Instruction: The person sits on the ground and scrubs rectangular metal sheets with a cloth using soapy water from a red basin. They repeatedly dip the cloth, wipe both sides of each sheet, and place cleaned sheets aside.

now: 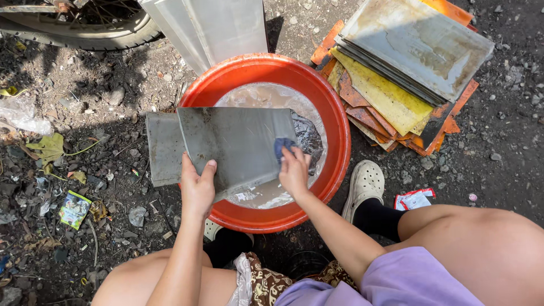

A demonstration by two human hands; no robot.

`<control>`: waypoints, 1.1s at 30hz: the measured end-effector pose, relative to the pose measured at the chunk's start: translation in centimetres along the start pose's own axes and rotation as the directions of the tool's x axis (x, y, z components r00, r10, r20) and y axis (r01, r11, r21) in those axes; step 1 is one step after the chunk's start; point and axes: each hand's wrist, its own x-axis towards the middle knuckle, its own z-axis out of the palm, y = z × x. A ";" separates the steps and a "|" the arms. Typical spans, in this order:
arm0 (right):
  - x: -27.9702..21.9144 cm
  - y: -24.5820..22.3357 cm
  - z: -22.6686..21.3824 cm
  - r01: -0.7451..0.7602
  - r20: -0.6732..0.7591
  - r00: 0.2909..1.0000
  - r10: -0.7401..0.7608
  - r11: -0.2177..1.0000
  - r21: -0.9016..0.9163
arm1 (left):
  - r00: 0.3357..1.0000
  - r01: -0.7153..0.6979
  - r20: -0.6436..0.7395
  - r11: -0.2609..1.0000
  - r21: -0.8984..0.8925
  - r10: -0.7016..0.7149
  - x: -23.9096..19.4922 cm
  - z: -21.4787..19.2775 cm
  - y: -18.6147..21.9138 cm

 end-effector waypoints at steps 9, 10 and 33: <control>-3.4 -6.7 1.3 0.187 -0.033 0.982 -0.186 0.929 0.321 | 1.000 -0.017 -0.008 0.999 -0.038 0.017 0.1 0.1 -1.1; -3.1 -5.2 1.0 0.137 -0.011 0.990 -0.140 0.950 0.282 | 1.000 -0.004 -0.013 0.997 -0.082 0.003 -0.1 0.0 -1.1; 0.8 5.6 1.3 -0.062 -0.110 0.992 0.060 0.998 -0.011 | 0.993 0.098 -0.061 0.988 -0.117 -0.106 0.3 -2.1 -4.1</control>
